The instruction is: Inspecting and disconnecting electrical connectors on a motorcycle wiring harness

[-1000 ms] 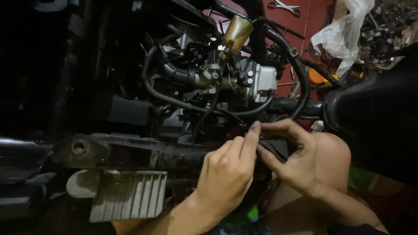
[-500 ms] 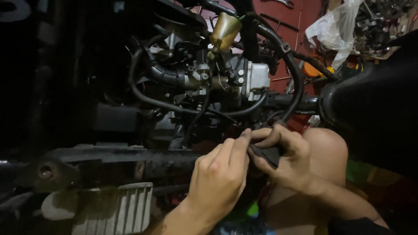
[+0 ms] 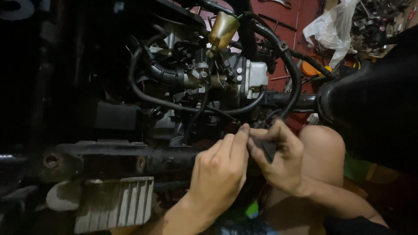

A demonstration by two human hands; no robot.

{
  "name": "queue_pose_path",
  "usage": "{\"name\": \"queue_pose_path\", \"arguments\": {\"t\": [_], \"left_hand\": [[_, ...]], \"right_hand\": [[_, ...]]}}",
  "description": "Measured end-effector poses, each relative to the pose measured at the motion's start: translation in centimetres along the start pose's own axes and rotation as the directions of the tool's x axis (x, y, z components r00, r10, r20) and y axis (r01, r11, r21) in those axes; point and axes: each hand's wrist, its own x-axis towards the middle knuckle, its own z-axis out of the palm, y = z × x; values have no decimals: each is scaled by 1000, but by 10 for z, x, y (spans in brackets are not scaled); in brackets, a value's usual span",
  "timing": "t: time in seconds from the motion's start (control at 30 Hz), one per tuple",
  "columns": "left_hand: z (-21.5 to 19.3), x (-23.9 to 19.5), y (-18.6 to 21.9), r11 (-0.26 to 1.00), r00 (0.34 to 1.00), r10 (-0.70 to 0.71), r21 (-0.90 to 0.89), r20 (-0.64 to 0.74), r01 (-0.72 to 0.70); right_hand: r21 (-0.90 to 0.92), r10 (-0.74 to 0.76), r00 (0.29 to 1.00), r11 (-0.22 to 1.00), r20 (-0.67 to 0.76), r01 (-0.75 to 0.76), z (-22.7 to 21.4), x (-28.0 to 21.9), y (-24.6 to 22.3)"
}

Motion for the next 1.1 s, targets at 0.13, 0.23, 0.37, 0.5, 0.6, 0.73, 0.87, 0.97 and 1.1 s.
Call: {"name": "queue_pose_path", "arguments": {"t": [0.13, 0.23, 0.37, 0.5, 0.6, 0.73, 0.87, 0.97, 1.1], "left_hand": [[-11, 5, 9, 977, 998, -49, -204, 34, 55], [-21, 14, 20, 916, 989, -145, -374, 29, 146], [-24, 23, 32, 871, 981, -194, -461, -2, 171], [-15, 23, 35, 868, 978, -207, -464, -18, 175], [-11, 22, 34, 867, 975, -220, -462, -18, 187], [-8, 22, 30, 879, 966, -258, -419, -18, 227], [-7, 22, 27, 883, 962, -273, -401, -13, 246], [-5, 19, 22, 901, 973, -229, -379, -1, 212], [0, 15, 15, 939, 992, -128, -321, 7, 123]], "right_hand": [[118, 51, 998, 992, -42, -46, -15, 19, 5], [323, 88, 995, 941, 50, -100, -32, 30, -7], [346, -67, 967, 938, 247, -23, -50, 42, -17], [373, -69, 961, 927, 269, -38, -60, 40, -17], [386, -84, 951, 921, 296, -39, -66, 41, -19], [300, -156, 912, 953, 379, 39, -69, 44, -23], [280, -41, 922, 957, 385, -74, -66, 35, -17], [295, -23, 919, 950, 393, -102, -59, 36, -21], [207, -49, 931, 978, 361, -29, -51, 40, -22]]}}
